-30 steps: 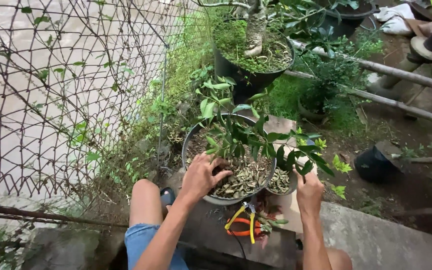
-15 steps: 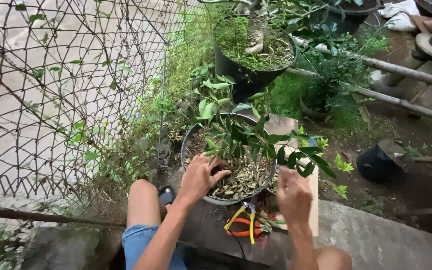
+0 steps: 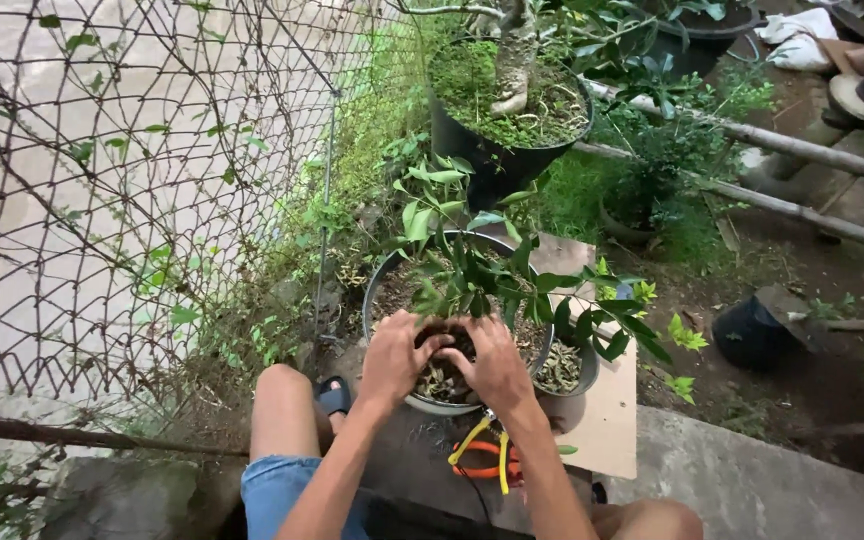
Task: A person is carefully pruning a small potted plant using their fingers to remove unwanted growth and shape the plant.
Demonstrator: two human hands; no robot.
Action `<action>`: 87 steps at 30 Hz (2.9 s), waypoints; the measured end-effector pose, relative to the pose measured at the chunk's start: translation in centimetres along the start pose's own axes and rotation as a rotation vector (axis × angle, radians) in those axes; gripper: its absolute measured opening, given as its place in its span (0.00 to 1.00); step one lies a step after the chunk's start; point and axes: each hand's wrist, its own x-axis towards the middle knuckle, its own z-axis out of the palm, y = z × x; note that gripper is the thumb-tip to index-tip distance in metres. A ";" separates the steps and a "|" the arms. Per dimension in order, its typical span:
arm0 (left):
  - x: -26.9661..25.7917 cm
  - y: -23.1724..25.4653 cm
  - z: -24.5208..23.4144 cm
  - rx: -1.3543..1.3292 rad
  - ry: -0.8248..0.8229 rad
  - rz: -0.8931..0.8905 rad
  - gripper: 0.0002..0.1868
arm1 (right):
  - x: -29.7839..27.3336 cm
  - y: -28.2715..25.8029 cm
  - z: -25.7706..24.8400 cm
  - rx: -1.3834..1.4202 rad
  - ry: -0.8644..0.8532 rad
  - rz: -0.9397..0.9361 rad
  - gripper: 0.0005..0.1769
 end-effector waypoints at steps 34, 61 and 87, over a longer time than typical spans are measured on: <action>0.1 0.7 0.1 -0.077 0.230 0.111 0.08 | 0.0 -1.7 -1.6 0.200 0.079 0.180 0.09; -0.2 -0.2 0.5 -0.210 0.187 0.070 0.11 | -0.6 -1.4 -0.8 0.105 0.300 0.043 0.07; 0.5 3.5 -4.6 -0.042 -0.063 0.264 0.11 | -1.8 -4.1 -9.7 0.112 -0.150 0.146 0.08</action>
